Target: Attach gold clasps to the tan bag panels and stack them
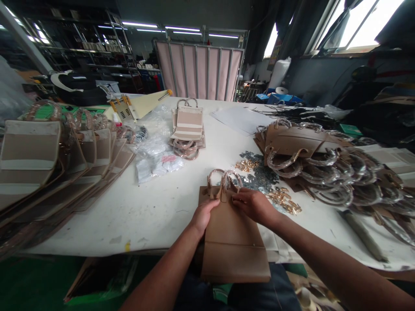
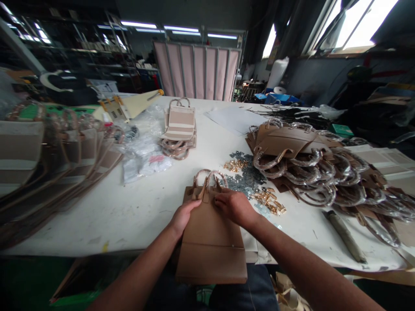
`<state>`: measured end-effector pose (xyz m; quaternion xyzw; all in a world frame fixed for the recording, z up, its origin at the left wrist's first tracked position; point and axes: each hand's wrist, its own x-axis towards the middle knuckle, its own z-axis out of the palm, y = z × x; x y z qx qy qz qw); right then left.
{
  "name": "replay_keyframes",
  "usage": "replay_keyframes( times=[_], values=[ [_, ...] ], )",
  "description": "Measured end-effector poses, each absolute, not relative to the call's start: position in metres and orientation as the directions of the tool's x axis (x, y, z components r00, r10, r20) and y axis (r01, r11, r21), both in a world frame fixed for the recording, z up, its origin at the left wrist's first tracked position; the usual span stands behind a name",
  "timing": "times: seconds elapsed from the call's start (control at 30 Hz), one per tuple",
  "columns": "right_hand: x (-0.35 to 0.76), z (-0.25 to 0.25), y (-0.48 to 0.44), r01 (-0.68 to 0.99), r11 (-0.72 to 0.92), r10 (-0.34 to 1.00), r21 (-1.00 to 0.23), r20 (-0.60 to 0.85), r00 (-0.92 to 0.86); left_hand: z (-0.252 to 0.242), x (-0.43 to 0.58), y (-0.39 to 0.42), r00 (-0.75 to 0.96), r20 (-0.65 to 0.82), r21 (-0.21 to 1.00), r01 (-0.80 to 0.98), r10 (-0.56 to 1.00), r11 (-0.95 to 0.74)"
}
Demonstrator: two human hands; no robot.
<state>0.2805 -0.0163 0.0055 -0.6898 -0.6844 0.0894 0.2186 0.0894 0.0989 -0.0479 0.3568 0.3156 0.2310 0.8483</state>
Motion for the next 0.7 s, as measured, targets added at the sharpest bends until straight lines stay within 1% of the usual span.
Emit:
replay_keyframes(
  times=[0.07,0.13,0.23,0.33,0.4,0.47,0.6,0.63,0.7],
  values=[
    [0.280,0.009,-0.017,0.902,0.056,0.985,-0.428,0.172,0.020,-0.049,0.089,0.099,0.697,-0.371,0.752,-0.162,0.613,0.640],
    [0.276,0.010,-0.016,0.919,0.034,0.984,-0.392,0.173,0.037,-0.048,0.090,0.099,0.707,-0.374,0.743,-0.159,0.601,0.650],
    [0.269,0.005,-0.014,0.931,-0.074,0.965,-0.357,0.212,0.158,-0.047,0.090,0.099,0.716,-0.379,0.725,-0.164,0.586,0.669],
    [0.262,-0.002,-0.015,0.902,-0.157,0.922,-0.401,0.268,0.279,-0.045,0.091,0.099,0.720,-0.378,0.717,-0.169,0.582,0.676],
    [0.259,-0.003,-0.018,0.894,-0.175,0.907,-0.413,0.285,0.310,-0.044,0.092,0.099,0.724,-0.369,0.719,-0.175,0.583,0.672],
    [0.254,-0.002,-0.022,0.915,-0.184,0.914,-0.359,0.281,0.294,-0.043,0.094,0.100,0.730,-0.358,0.720,-0.181,0.582,0.670],
    [0.243,0.006,-0.029,0.969,-0.196,0.944,-0.150,0.239,0.228,-0.046,0.097,0.101,0.738,-0.357,0.707,-0.187,0.573,0.682],
    [0.241,0.007,-0.030,0.973,-0.196,0.947,-0.126,0.234,0.221,-0.047,0.097,0.101,0.737,-0.358,0.705,-0.189,0.573,0.684],
    [0.236,0.009,-0.031,0.973,-0.203,0.947,-0.115,0.229,0.224,-0.048,0.096,0.101,0.734,-0.372,0.690,-0.190,0.567,0.699]
  ],
)
